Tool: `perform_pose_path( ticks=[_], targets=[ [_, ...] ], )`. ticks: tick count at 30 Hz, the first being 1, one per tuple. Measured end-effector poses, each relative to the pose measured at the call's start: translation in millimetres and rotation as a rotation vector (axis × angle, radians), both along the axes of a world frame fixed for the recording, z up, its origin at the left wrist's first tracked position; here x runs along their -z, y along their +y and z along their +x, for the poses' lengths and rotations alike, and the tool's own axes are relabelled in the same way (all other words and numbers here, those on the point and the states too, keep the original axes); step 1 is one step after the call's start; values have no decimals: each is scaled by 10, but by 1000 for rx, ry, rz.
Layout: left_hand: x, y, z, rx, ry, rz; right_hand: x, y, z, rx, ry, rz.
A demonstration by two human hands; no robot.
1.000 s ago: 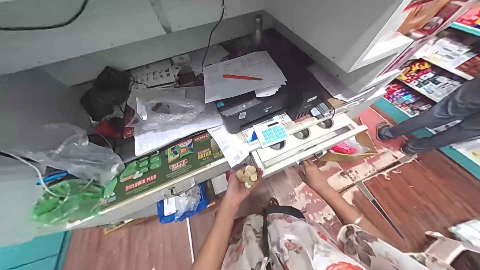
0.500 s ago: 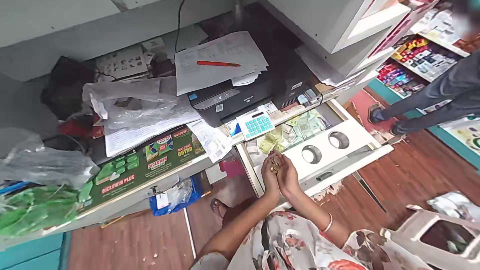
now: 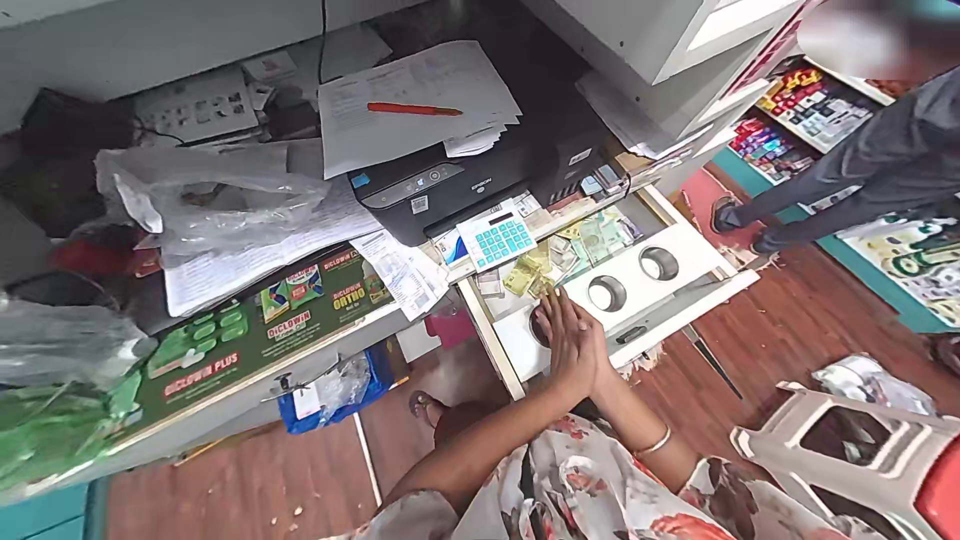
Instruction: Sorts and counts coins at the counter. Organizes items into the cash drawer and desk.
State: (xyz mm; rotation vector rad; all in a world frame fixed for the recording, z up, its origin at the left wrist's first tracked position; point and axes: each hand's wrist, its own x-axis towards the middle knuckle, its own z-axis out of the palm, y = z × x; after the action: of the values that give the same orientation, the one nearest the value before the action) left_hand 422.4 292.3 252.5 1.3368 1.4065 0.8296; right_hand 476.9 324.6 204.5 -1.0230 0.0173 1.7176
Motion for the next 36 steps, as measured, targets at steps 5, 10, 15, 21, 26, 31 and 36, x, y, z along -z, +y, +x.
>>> perform_pose_path(
  ticks=[5, 10, 15, 21, 26, 31, 36],
  targets=[
    [-29, -145, -257, -71, -161, 215, -230, 190, 141, -269, 25, -106],
    [909, -280, -723, -155, 13, 396, 142, 542, 241, -999, -130, -104],
    [1109, -498, -749, -146, 108, 420, 111, 716, 233, -1269, -332, -98],
    [1190, -793, -711, 160, 337, 344, 69, 785, 171, -1501, -792, -132],
    [1157, -791, -658, 227, 427, 351, 143, 738, 4, -1555, -1063, -124],
    [1164, -807, -659, 219, 439, 379, 373, 669, -78, -1629, -1392, -22],
    [1189, -795, -665, 222, 433, 424, 262, 654, -139, -1899, -1655, 290]
  ],
)
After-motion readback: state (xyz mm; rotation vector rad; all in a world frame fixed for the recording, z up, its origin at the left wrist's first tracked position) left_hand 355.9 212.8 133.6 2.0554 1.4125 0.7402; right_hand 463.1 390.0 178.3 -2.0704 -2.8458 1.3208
